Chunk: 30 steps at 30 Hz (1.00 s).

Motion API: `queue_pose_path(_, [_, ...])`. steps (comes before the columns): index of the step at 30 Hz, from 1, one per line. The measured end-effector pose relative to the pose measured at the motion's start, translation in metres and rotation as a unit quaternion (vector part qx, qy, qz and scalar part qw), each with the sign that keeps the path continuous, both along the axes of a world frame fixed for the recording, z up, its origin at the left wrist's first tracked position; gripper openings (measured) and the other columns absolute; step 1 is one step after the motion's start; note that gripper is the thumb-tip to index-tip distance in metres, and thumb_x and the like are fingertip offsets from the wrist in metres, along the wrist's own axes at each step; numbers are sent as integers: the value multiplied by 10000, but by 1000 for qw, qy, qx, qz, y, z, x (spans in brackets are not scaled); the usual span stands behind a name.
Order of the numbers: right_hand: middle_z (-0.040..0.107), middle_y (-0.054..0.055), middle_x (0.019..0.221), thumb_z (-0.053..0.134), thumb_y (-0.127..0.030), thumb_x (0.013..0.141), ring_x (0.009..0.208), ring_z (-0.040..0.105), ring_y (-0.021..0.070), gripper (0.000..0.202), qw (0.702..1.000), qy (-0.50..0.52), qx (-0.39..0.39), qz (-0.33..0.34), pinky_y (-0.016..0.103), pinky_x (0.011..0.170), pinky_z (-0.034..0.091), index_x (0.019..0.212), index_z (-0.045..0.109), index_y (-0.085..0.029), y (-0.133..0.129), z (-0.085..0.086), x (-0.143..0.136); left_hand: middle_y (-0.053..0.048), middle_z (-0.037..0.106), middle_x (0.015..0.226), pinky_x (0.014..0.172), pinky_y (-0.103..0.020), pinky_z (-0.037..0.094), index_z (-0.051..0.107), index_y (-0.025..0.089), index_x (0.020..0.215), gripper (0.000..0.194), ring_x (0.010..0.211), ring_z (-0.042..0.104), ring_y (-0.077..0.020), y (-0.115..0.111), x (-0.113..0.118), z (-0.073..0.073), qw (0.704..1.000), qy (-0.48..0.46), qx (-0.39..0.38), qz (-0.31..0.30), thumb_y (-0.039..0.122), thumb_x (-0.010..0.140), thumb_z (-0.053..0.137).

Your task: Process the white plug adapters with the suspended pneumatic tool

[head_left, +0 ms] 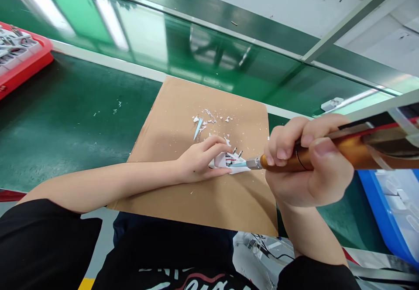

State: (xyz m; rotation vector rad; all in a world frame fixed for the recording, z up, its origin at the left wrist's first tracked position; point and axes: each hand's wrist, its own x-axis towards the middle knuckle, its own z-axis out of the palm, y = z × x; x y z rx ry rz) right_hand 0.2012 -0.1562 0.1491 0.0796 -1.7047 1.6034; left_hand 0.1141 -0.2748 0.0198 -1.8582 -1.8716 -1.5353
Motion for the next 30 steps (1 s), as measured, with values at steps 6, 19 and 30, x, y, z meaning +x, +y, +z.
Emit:
queue_pose_path(6, [425,-53,458,605,-264,759,327,378,74,198,1000,-13,5,-7,219,288,282,604,489,-223,0,1,0,-83,550,1054,764,-300,584,492,197,1116,361,950,624,-184,0,-1,-1,1000,0,1,-1,399,847,623])
queue_pose_path(19, [422,-49,455,609,-272,750,328,363,83,171,999,7,-10,-37,239,284,270,603,535,-227,-2,-3,-2,-95,546,1100,812,-321,569,483,199,1127,323,1003,610,-193,-1,-4,0,999,-6,-35,-13,348,862,592])
queue_pose_path(30, [486,-40,498,596,-217,776,374,398,85,163,997,26,-47,-52,233,326,310,628,527,-210,4,-12,-6,-19,612,936,758,-262,509,500,201,994,266,846,613,-139,8,-41,6,984,-104,-79,119,253,779,647])
